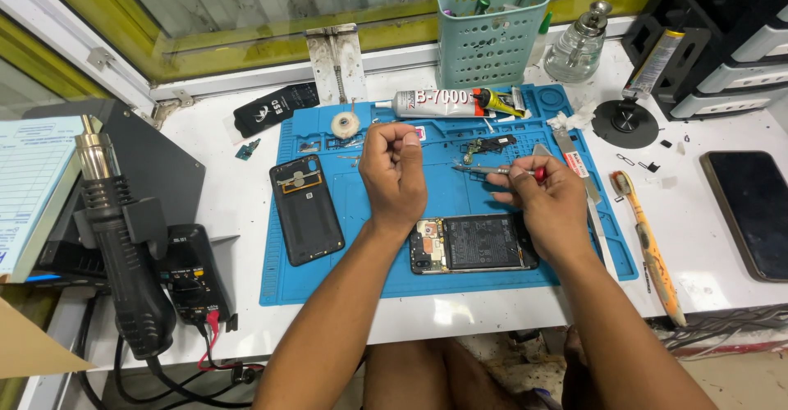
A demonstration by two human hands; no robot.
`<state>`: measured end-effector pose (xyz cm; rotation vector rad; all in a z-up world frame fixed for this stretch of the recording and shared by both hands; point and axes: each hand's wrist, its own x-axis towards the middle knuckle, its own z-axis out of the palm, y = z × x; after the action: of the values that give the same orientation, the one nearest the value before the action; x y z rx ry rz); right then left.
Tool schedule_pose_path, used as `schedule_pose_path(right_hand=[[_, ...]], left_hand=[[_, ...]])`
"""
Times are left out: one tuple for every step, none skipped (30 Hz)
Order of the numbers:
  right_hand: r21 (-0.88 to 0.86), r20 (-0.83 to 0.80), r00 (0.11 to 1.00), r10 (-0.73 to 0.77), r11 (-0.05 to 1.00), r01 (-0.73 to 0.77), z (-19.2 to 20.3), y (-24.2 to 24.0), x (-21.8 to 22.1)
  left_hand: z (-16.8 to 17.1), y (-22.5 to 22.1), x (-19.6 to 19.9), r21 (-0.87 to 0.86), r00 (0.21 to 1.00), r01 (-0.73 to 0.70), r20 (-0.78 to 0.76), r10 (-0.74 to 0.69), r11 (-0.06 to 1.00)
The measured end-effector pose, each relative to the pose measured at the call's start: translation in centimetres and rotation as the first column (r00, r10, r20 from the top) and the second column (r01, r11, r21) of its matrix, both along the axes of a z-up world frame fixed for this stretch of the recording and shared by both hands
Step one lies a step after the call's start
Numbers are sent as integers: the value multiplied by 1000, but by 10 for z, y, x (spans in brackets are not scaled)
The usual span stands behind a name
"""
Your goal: Disassembling a mobile phone to inspect and repair internal components using a precision screwdriver
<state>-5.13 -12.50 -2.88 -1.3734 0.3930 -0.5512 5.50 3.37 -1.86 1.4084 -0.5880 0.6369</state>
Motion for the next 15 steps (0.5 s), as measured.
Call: schedule_pose_path(right_hand=[[0, 2, 1000, -1, 1000, 1, -1, -1, 0], [3, 1, 1000, 4, 1000, -4, -2, -1, 0], [6, -2, 1000, 7, 1000, -7, -3, -2, -1], [7, -1, 1000, 5, 1000, -5, -2, -2, -1], [15, -2, 1000, 2, 1000, -2, -2, -3, -1], [23, -3, 1000, 0, 1000, 0, -2, -3, -1], [24, -3, 1000, -3, 1000, 3, 2, -3, -4], [16, -12, 1000, -7, 1000, 7, 5, -2, -6], [9, -19, 1000, -10, 1000, 10, 9, -2, -8], [9, -18, 1000, -12, 1000, 12, 10, -3, -11], [-8, -4, 1000, -3, 1000, 3, 12, -4, -13], [-26, 10, 1000, 6, 1000, -5, 13, -6, -15], [-26, 15, 1000, 3, 1000, -3, 13, -8, -18], [-40, 41, 999, 0, 999, 1, 13, -11, -20], [-56, 65, 998, -3, 998, 7, 13, -15, -24]], left_hand=[[0, 0, 0, 0, 1000, 1, 2, -1, 1000], [0, 0, 0, -3, 1000, 5, 2, -5, 1000], [0, 0, 0, -5, 1000, 10, 1, -10, 1000], [-1, 0, 0, -4, 1000, 12, 1, -12, 1000], [-1, -1, 0, 3, 1000, 10, 3, -10, 1000], [-2, -1, 0, 11, 1000, 8, 4, -8, 1000], [0, -1, -2, 12, 1000, 10, 4, -10, 1000], [2, -1, -3, 27, 1000, 18, 8, -18, 999], [4, -1, -4, 42, 1000, 24, 12, -24, 999], [1, -1, -3, 42, 1000, 25, 13, -26, 999], [-1, -1, -2, 104, 999, 49, 13, -51, 993], [-2, -1, 0, 166, 997, 73, 11, -76, 983], [1, 0, -4, 166, 997, 75, 16, -79, 983], [4, 2, -7, 251, 986, 163, -6, -167, 954], [7, 2, -12, 330, 967, 251, -36, -253, 910]])
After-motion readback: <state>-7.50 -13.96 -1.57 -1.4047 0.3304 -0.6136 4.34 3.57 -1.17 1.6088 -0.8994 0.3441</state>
